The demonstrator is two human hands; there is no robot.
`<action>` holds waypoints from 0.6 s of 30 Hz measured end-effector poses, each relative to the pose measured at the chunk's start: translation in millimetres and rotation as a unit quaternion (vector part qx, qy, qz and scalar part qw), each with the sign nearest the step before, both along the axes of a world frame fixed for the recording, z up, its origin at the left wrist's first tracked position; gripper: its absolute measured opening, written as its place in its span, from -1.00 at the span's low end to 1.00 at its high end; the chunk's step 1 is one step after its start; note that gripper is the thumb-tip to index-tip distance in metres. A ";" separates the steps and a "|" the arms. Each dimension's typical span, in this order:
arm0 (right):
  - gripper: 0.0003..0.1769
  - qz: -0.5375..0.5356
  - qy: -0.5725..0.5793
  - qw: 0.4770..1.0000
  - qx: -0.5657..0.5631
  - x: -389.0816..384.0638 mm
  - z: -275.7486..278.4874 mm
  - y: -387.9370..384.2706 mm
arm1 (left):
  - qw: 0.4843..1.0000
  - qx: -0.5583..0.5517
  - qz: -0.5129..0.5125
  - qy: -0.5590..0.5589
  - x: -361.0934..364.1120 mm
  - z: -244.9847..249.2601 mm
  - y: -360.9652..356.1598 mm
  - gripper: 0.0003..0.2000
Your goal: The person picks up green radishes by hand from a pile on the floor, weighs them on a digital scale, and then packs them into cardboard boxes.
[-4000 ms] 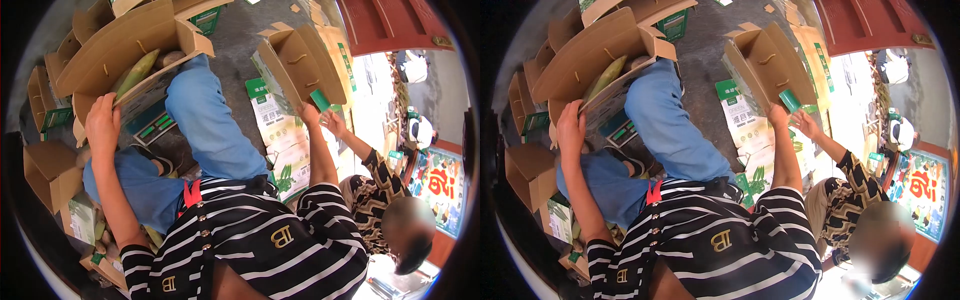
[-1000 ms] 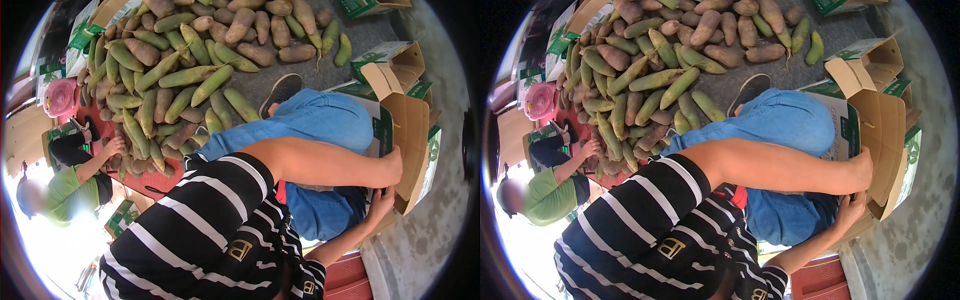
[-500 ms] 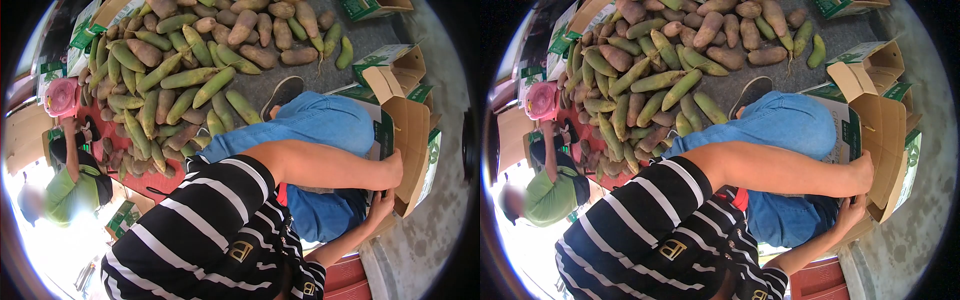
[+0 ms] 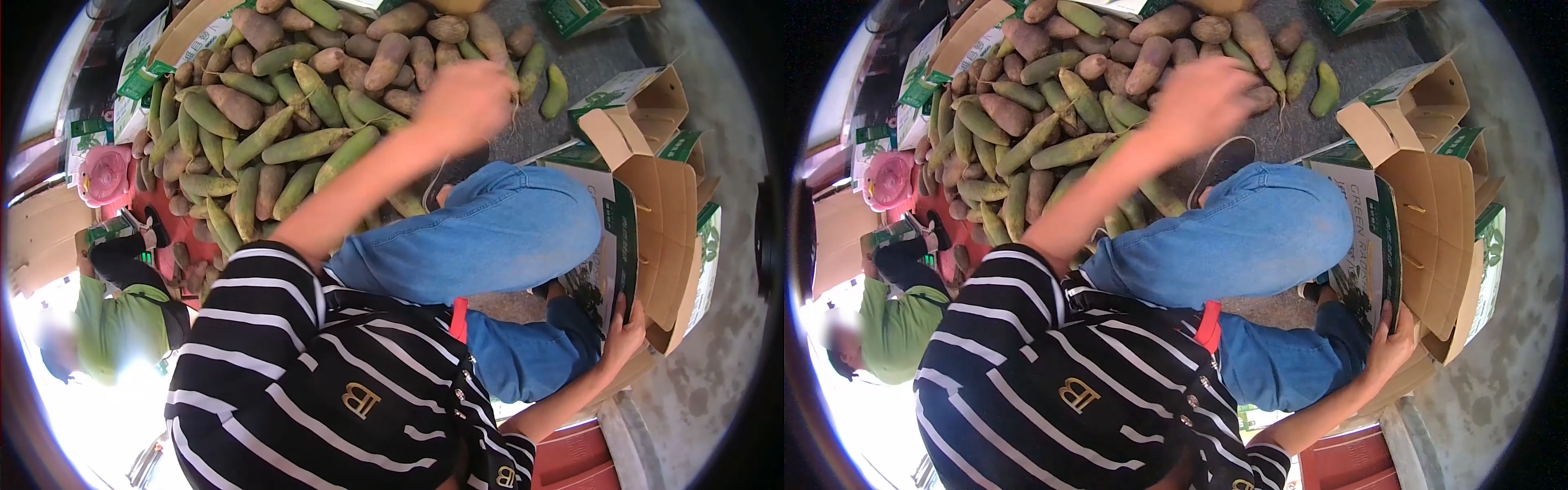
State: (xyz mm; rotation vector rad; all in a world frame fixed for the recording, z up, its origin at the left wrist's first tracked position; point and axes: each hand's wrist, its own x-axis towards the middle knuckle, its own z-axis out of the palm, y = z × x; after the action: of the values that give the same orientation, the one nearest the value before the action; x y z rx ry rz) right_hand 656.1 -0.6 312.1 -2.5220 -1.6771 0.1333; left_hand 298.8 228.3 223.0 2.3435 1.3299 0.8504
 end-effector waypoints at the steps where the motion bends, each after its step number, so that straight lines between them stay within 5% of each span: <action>1: -0.74 -0.003 0.001 1.000 -0.005 0.1 0.2 0.0 | 0.998 0.033 0.032 0.051 -41.3 -34.7 7.7 -0.69; 4: -0.74 -0.003 -0.014 1.000 -0.009 3.7 -2.6 -1.3 | 0.971 0.063 0.154 0.172 -153.0 -104.5 9.5 -0.85; 6: -0.74 0.004 -0.019 1.000 -0.005 -0.7 -0.4 0.8 | 0.902 -0.071 0.255 0.340 -212.5 -131.6 -3.3 -0.82; 9: -0.75 0.000 -0.010 1.000 -0.002 -5.9 0.6 4.0 | 0.820 -0.245 0.296 0.425 -280.0 -161.3 -29.4 -0.71; 12: -0.75 0.010 -0.015 1.000 0.013 -6.4 -0.2 3.8 | 0.780 -0.328 0.318 0.427 -304.1 -174.8 -53.0 -0.70; 18: -0.74 -0.002 -0.007 1.000 0.002 -3.8 -1.5 3.4 | 0.741 -0.307 0.246 0.545 -284.3 -183.1 -54.6 -0.71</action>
State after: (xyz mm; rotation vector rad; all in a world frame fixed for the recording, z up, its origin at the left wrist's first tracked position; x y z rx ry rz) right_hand 652.2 2.7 310.6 -2.5301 -1.6758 0.1116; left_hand 14.4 173.7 39.9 1.8549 2.2113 -1.0101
